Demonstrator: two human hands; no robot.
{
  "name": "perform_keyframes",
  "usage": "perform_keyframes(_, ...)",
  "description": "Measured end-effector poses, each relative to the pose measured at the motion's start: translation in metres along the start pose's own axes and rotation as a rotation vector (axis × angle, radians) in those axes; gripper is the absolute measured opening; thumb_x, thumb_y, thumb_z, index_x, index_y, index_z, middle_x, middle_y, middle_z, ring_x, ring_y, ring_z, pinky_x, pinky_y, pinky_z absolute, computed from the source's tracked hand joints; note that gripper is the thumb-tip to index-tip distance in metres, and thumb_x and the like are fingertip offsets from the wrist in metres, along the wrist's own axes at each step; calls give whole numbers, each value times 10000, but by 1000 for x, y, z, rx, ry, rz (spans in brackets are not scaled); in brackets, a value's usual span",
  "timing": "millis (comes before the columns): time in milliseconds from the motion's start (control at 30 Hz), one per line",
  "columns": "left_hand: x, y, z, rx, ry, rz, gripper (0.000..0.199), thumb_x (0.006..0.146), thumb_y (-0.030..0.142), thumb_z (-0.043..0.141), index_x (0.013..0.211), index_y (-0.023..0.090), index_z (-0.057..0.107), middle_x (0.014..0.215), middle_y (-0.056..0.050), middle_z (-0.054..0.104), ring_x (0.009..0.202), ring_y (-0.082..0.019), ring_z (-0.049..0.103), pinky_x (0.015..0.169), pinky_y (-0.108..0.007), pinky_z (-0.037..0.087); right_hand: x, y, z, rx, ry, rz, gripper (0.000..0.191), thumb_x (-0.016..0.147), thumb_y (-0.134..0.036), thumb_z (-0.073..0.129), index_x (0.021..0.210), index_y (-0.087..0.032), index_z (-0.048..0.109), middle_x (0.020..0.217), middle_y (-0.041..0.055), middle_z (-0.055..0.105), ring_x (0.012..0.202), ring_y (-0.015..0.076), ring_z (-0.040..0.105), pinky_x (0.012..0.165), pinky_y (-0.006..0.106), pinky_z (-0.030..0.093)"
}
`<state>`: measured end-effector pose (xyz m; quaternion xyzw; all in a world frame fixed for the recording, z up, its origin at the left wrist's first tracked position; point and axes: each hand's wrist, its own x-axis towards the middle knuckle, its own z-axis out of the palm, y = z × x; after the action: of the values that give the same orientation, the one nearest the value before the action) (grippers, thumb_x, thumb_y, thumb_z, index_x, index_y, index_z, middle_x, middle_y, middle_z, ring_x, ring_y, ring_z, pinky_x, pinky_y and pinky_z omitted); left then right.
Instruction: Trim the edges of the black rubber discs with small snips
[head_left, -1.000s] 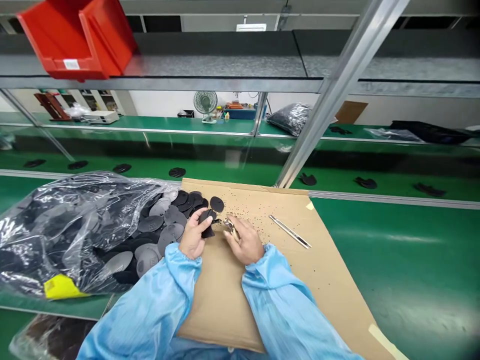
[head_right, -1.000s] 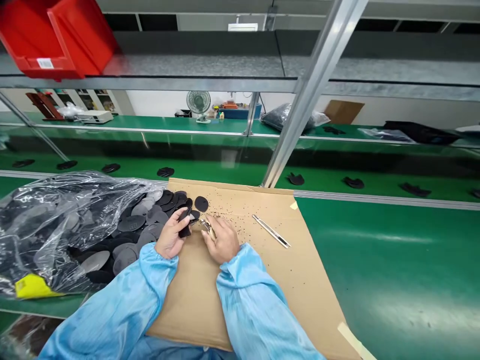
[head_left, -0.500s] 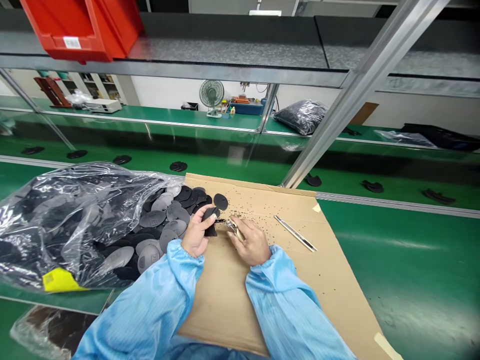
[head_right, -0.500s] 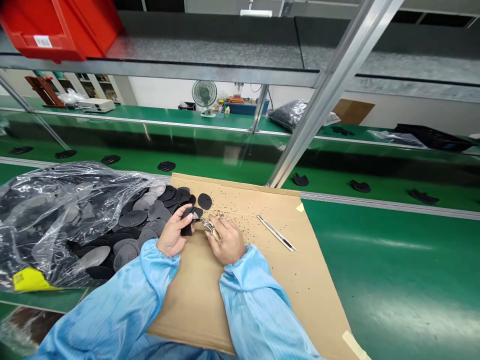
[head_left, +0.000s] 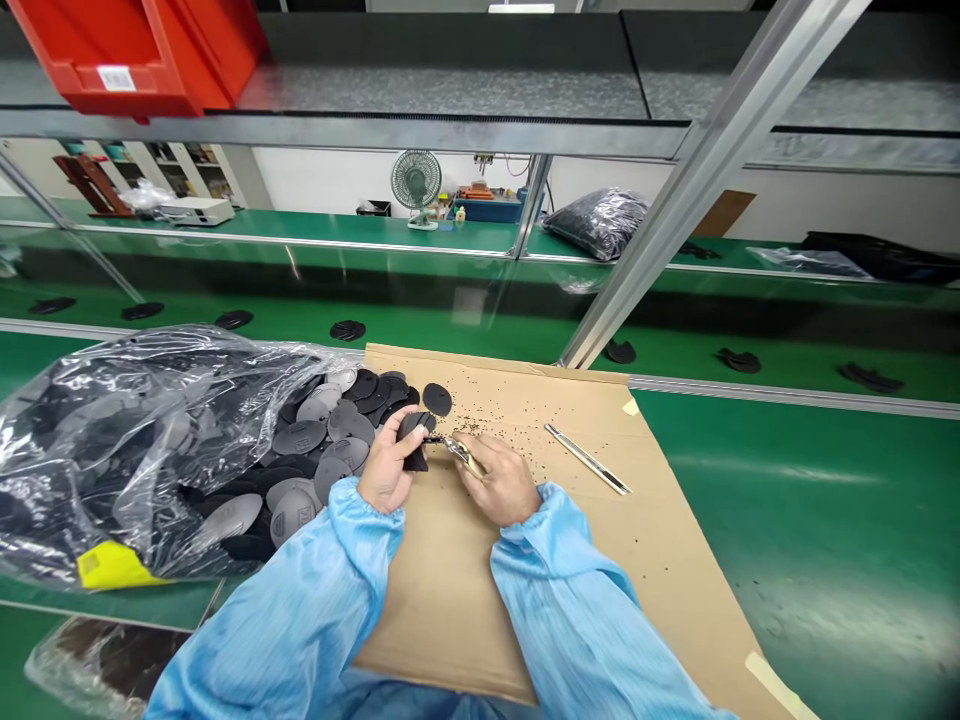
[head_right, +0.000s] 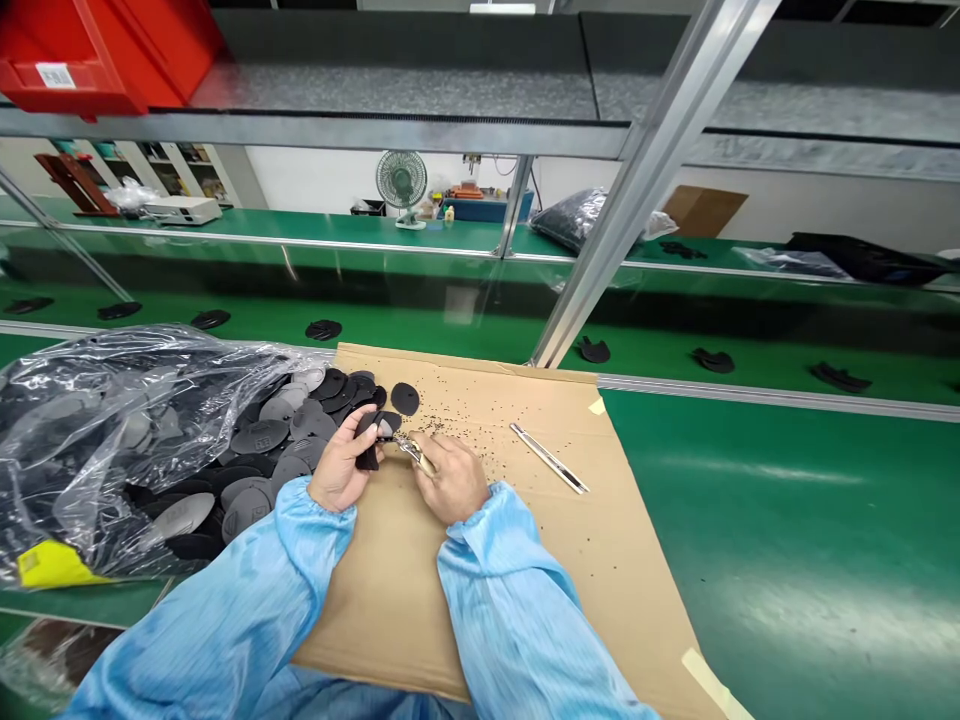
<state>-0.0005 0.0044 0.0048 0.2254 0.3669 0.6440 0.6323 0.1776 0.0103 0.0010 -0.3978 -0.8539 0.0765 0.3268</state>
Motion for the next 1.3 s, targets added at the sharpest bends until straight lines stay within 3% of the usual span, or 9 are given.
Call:
perform_keyframes(400, 2, -2, -2, 40, 15, 39, 551, 645, 239, 785, 1131, 206, 527, 826, -4, 604, 653, -94, 531, 541, -198, 411, 0, 1, -1, -95, -89, 62, 456, 766, -78, 486, 1181, -233, 596, 831, 42, 636, 771, 198, 582, 710, 277, 455)
perform_keyframes(700, -5, 2, 6, 63, -29, -3, 465, 620, 237, 798, 917, 188, 444, 815, 11, 589, 600, -134, 612, 555, -277, 495, -1, 3, 8, 236, 133, 260, 376, 807, -184, 532, 1173, -217, 613, 909, 42, 652, 837, 195, 613, 780, 302, 490)
perform_keyframes(833, -6, 3, 5, 96, -94, -13, 510, 614, 232, 816, 996, 197, 480, 795, 26, 583, 529, -86, 572, 455, -193, 429, -1, 6, 8, 237, 189, 326, 396, 796, -205, 539, 1187, -197, 602, 963, 63, 633, 879, 210, 601, 819, 338, 491)
perform_keyframes(967, 0, 3, 0, 20, -17, -53, 527, 619, 232, 817, 1075, 191, 557, 776, 23, 590, 464, -23, 477, 376, -129, 304, -2, 3, 7, 173, 188, 295, 406, 798, -199, 527, 1199, -186, 591, 964, 70, 616, 914, 220, 589, 845, 354, 486)
perform_keyframes(1100, 2, 2, -2, -72, -98, -110, 511, 654, 175, 793, 1125, 197, 597, 770, 17, 595, 516, -26, 475, 446, -130, 377, -2, -1, 8, 160, 180, 212, 390, 816, -207, 515, 1199, -193, 585, 980, 84, 614, 913, 230, 582, 842, 367, 486)
perform_keyframes(1200, 1, 1, -1, -87, -165, -141, 357, 660, 184, 794, 980, 149, 639, 789, -9, 608, 592, -60, 524, 526, -170, 447, -3, -5, 8, 148, 171, 128, 400, 822, -202, 513, 1218, -213, 566, 1004, 85, 615, 933, 233, 575, 863, 367, 475)
perform_keyframes(1300, 1, 1, -1, -101, -137, -185, 321, 663, 201, 795, 944, 171, 643, 821, -17, 618, 648, -99, 562, 507, -190, 449, -3, -9, 7, 92, 108, 39, 420, 812, -192, 525, 1232, -193, 552, 992, 84, 613, 927, 233, 567, 855, 366, 465)
